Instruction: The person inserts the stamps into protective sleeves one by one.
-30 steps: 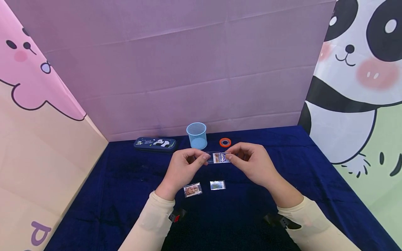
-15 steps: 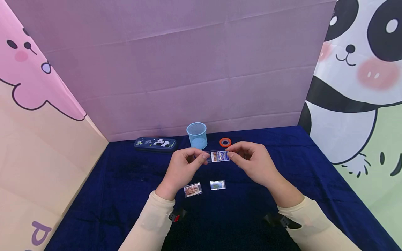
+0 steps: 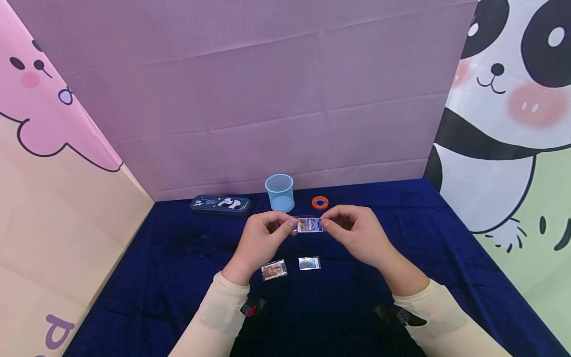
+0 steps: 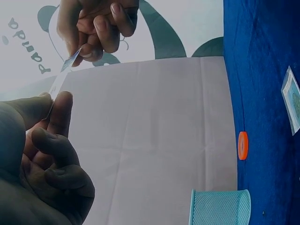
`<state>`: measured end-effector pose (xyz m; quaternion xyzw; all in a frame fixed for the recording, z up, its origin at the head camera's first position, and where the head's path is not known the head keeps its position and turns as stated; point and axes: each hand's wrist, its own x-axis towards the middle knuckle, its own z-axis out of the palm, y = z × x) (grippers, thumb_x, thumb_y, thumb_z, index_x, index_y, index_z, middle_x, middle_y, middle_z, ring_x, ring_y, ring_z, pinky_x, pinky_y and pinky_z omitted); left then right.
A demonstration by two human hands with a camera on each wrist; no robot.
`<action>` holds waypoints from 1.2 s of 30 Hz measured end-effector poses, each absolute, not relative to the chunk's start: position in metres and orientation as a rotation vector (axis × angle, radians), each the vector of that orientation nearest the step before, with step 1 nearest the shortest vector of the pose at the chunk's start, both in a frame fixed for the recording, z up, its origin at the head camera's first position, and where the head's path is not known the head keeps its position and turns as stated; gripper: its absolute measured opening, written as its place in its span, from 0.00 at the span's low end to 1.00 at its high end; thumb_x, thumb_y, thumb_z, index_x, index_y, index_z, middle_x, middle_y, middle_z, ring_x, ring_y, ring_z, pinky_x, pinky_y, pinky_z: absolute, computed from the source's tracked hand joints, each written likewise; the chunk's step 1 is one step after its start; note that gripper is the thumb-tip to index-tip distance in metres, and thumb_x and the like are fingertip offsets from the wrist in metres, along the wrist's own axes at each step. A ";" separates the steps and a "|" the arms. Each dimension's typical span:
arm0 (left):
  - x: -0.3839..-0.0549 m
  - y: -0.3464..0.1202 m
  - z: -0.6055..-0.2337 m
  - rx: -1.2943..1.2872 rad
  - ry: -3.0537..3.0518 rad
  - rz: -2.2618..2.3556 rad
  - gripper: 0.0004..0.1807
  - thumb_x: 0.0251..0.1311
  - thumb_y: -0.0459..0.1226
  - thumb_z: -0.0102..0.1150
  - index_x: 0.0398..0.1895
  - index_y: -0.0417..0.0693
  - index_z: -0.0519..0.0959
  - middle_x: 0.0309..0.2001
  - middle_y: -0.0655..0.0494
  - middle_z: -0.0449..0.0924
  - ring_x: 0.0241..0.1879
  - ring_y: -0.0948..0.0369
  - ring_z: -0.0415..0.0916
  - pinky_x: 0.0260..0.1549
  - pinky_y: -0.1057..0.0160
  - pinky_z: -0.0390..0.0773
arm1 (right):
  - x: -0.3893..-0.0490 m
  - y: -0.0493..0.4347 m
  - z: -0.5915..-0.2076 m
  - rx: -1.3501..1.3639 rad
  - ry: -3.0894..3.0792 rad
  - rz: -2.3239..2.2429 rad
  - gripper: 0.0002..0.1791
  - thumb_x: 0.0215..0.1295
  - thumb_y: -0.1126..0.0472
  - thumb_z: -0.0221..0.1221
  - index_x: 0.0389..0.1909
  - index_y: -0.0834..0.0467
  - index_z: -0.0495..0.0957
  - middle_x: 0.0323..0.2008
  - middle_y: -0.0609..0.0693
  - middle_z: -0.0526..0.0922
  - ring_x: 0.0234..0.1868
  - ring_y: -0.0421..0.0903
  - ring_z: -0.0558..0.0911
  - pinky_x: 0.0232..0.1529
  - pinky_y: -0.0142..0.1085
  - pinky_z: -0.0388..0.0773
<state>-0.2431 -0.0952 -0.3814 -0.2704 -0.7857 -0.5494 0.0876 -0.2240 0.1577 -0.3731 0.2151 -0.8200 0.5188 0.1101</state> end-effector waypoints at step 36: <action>-0.241 -0.095 -0.381 -0.868 -2.404 -1.660 0.09 0.74 0.43 0.64 0.44 0.50 0.89 0.35 0.59 0.87 0.27 0.60 0.74 0.27 0.65 0.73 | -0.223 0.155 -0.376 0.728 -2.430 1.526 0.05 0.73 0.64 0.65 0.43 0.55 0.88 0.33 0.52 0.85 0.27 0.45 0.76 0.27 0.34 0.73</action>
